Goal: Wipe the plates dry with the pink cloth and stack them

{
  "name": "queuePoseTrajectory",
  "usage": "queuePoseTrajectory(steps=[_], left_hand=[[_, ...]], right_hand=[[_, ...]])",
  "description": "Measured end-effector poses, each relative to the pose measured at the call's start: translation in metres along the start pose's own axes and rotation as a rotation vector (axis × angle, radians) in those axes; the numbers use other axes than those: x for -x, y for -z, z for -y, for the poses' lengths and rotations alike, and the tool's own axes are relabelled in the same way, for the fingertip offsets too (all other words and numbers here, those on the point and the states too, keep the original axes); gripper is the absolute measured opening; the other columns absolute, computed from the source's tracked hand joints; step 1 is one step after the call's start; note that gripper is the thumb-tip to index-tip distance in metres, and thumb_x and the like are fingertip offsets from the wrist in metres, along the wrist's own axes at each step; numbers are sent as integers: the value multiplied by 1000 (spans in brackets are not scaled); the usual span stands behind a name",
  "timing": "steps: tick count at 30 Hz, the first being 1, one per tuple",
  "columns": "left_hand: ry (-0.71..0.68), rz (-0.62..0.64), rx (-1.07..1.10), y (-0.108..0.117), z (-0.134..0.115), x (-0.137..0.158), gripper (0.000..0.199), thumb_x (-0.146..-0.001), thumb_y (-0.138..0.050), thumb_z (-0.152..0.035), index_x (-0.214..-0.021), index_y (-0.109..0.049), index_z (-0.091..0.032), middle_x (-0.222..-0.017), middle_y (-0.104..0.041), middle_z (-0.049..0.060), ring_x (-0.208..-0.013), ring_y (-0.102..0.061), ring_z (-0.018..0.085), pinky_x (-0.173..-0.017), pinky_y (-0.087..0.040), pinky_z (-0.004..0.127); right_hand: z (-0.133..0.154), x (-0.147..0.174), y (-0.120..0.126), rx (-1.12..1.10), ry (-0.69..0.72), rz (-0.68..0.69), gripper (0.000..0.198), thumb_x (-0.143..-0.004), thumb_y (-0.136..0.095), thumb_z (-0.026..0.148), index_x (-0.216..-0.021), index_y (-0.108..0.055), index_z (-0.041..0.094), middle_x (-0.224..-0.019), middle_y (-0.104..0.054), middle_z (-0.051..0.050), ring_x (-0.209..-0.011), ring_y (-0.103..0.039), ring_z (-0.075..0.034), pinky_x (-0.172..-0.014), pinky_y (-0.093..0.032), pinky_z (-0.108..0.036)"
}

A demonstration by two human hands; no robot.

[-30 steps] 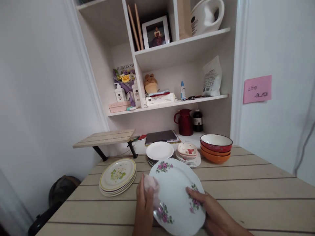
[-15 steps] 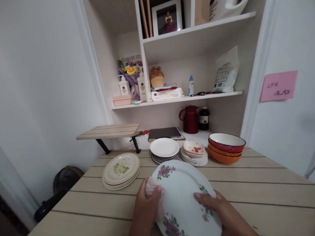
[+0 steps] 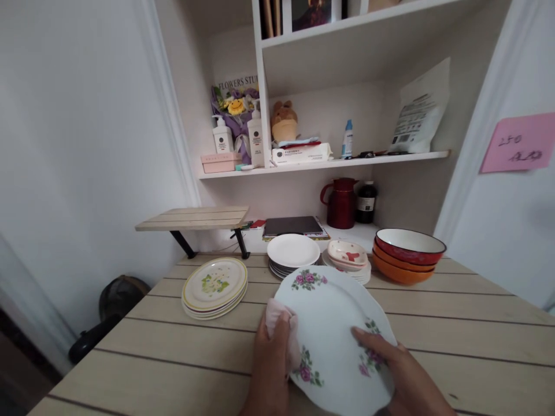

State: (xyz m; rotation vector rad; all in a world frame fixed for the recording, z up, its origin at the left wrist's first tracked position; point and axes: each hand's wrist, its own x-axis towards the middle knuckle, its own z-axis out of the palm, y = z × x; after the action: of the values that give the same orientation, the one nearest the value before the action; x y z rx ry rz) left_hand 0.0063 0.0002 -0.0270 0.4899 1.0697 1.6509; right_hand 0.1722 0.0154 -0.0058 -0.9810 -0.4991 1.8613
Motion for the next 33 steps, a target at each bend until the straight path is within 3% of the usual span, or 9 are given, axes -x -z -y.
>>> queuePoseTrajectory(steps=[6, 18, 22, 27, 33], left_hand=[[99, 32, 74, -11, 1, 15, 53, -73, -72, -47, -115, -60, -17, -96, -74, 11, -88, -70, 25, -73, -55, 32], [142, 107, 152, -17, -3, 24, 57, -71, -73, -44, -121, -59, -19, -104, -72, 12, -94, -69, 26, -82, -54, 35], [138, 69, 135, -14, -16, 23, 54, -67, -77, -41, -113, -63, -17, -103, -73, 13, -93, -69, 26, -81, -54, 34], [40, -1, 9, 4, -40, 25, 54, -67, -77, -31, -116, -60, -18, -102, -74, 11, -88, -70, 25, -78, -55, 35], [46, 146, -112, 16, -54, 28, 50, -74, -73, -33, -119, -60, -17, -102, -74, 11, -86, -70, 26, -74, -55, 35]], right_hand=[[3, 4, -5, -23, 50, -53, 59, -69, -76, 27, -122, -58, 10, -82, -77, -12, -67, -71, -27, -64, -60, -37], [3, 8, -9, -64, 78, -76, 60, -70, -75, 29, -124, -57, 10, -92, -77, -13, -78, -72, -29, -77, -59, -41], [-1, 6, -8, -71, 6, 22, 63, -73, -73, 32, -128, -55, 9, -97, -76, -15, -85, -72, -30, -83, -56, -42], [4, 10, -5, -38, -104, 253, 55, -76, -71, 30, -124, -58, 7, -105, -73, -18, -95, -69, -31, -92, -51, -44], [24, 27, -3, 65, -213, 366, 47, -78, -68, 27, -120, -60, 7, -104, -73, -20, -96, -69, -33, -94, -48, -49]])
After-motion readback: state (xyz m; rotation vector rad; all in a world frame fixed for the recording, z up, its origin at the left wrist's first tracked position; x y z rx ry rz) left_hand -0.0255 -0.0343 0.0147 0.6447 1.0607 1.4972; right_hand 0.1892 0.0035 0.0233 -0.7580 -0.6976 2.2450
